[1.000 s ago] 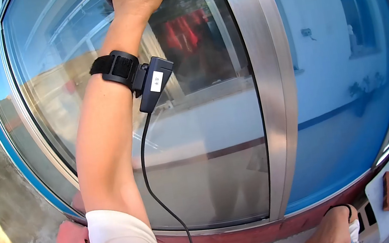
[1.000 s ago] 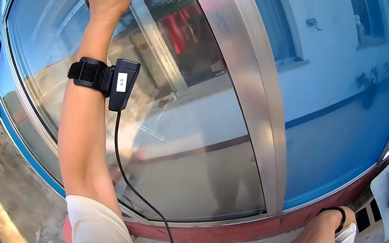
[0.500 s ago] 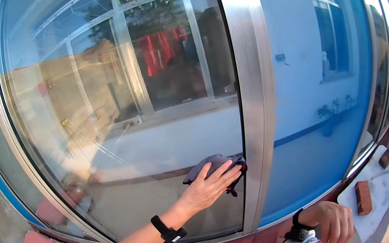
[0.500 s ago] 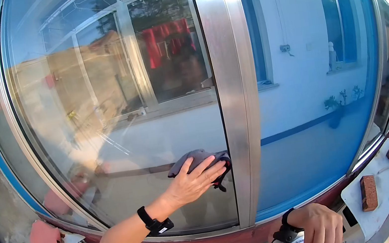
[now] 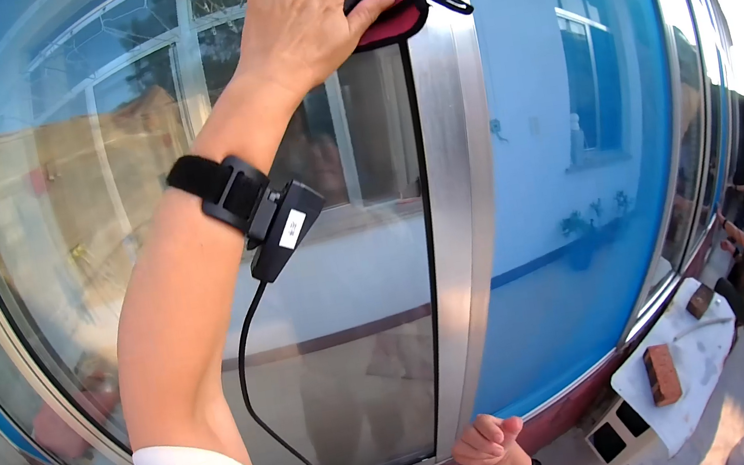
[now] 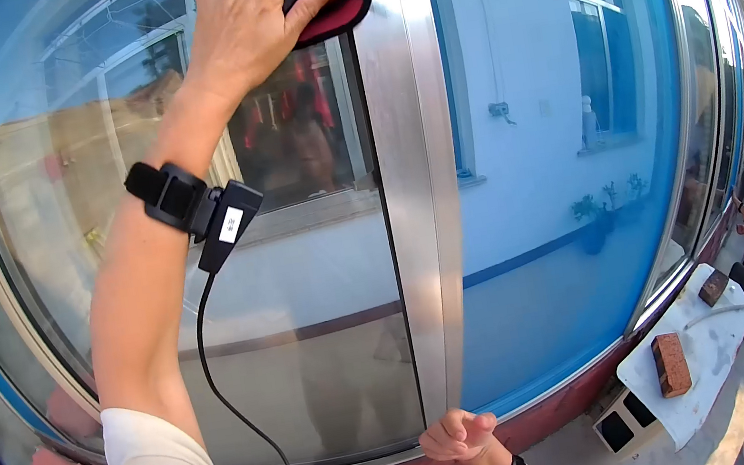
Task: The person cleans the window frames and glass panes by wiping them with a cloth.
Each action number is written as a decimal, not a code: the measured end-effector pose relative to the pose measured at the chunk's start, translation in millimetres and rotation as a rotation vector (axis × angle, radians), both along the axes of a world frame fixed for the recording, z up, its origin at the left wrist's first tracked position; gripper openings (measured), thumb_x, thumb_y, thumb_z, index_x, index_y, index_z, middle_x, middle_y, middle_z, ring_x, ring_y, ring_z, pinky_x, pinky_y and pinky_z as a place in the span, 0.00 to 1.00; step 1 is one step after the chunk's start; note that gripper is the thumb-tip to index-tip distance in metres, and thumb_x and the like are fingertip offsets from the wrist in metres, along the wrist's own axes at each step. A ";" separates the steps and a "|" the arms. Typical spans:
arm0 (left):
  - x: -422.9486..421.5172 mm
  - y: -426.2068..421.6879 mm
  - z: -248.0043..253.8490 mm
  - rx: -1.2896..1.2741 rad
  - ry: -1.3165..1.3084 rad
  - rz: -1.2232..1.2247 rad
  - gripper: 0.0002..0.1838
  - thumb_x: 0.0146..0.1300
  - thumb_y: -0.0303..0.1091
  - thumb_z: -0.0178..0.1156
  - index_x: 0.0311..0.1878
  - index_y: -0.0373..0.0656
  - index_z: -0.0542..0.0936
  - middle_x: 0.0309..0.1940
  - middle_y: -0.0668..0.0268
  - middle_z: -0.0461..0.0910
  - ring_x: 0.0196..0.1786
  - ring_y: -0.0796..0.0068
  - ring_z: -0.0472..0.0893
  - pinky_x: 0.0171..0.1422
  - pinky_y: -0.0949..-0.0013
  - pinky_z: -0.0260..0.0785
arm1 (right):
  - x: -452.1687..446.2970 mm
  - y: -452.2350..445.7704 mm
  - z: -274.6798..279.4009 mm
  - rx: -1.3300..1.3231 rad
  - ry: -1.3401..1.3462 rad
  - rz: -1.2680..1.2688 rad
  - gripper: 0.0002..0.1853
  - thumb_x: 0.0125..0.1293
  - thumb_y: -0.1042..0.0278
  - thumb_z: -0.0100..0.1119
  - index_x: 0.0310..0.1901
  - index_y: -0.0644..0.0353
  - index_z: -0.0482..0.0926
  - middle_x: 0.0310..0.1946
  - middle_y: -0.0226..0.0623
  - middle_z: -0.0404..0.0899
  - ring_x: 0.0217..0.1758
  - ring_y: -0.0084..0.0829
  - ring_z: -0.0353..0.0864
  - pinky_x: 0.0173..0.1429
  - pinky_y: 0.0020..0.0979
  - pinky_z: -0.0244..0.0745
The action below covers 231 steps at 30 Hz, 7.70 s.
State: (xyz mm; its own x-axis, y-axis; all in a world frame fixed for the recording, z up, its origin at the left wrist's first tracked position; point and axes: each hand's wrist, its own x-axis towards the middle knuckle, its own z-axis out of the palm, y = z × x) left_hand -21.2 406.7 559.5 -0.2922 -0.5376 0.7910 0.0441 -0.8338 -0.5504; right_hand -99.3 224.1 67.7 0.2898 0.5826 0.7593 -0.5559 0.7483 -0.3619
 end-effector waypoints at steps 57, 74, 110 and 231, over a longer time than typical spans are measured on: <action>-19.2 -44.4 -261.5 0.168 0.658 0.153 0.36 0.53 0.40 0.64 0.68 0.61 0.68 0.73 0.69 0.57 0.75 0.58 0.54 0.71 0.39 0.45 | -28.0 -10.6 -97.6 -0.483 0.574 -0.440 0.13 0.65 0.64 0.51 0.39 0.65 0.78 0.31 0.38 0.80 0.30 0.26 0.74 0.37 0.26 0.69; 2.0 -15.8 -171.5 0.313 0.103 0.241 0.23 0.67 0.43 0.50 0.64 0.52 0.72 0.71 0.61 0.61 0.71 0.54 0.60 0.72 0.49 0.50 | -52.6 -22.8 -117.1 -0.653 0.857 -0.590 0.11 0.67 0.62 0.49 0.41 0.59 0.76 0.31 0.28 0.77 0.30 0.19 0.71 0.35 0.22 0.66; 12.9 90.8 -50.4 0.266 -0.033 0.160 0.18 0.65 0.49 0.52 0.39 0.48 0.86 0.31 0.63 0.85 0.35 0.59 0.83 0.40 0.63 0.72 | -64.3 -47.4 -211.4 -0.945 1.227 -0.600 0.09 0.67 0.63 0.52 0.42 0.56 0.78 0.29 0.22 0.78 0.28 0.15 0.73 0.32 0.18 0.69; -138.2 336.6 -479.2 0.710 0.653 0.384 0.31 0.65 0.43 0.49 0.72 0.61 0.60 0.74 0.79 0.54 0.76 0.80 0.53 0.77 0.48 0.33 | -91.5 165.8 -243.5 -1.531 0.672 -0.453 0.08 0.63 0.62 0.56 0.39 0.54 0.81 0.31 0.29 0.82 0.31 0.23 0.77 0.36 0.27 0.74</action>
State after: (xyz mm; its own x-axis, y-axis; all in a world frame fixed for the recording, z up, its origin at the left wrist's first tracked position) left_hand -159.4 743.4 80.2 0.3688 -0.9080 0.1988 -0.2445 -0.3011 -0.9217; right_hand -190.8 390.0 -175.9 0.6292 0.3908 -0.6719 -0.7550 0.1016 -0.6479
